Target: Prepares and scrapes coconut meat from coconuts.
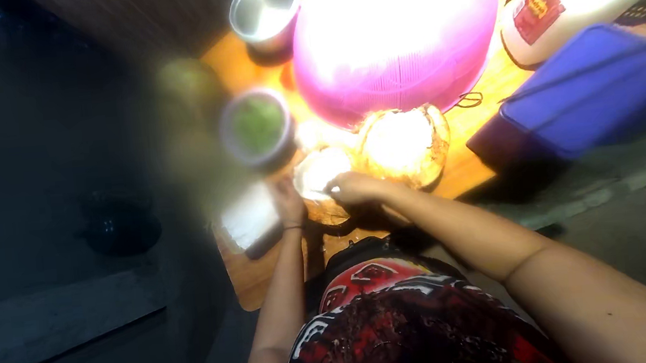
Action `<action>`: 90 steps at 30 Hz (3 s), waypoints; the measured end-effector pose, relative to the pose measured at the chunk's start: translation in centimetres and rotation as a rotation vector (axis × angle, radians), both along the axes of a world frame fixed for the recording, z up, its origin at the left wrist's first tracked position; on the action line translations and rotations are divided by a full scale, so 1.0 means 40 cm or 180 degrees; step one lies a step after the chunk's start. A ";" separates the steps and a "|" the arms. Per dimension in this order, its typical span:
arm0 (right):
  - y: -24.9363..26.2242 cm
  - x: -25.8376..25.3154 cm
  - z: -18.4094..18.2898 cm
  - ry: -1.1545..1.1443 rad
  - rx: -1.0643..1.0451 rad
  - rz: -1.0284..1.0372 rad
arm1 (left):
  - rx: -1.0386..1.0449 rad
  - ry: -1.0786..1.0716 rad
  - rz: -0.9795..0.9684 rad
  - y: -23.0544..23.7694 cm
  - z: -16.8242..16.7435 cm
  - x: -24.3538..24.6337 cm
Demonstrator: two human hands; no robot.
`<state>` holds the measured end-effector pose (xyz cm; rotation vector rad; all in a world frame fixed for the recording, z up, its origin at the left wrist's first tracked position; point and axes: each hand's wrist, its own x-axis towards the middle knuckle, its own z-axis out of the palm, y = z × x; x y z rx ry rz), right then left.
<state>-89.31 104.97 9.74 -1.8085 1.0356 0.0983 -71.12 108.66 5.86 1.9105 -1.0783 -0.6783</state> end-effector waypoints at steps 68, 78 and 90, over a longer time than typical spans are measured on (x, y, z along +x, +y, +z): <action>0.033 0.032 -0.043 -0.1417 0.1393 -0.1953 | 0.0236 -0.0077 -0.1086 -0.087 0.026 0.076; 0.030 -0.001 -0.030 -0.1537 0.1242 -0.1999 | 0.0183 0.0070 -0.1147 -0.092 0.014 0.086; 0.050 0.014 -0.070 -0.1781 0.1033 -0.1837 | 0.0220 -0.0251 -0.1223 -0.078 0.042 0.070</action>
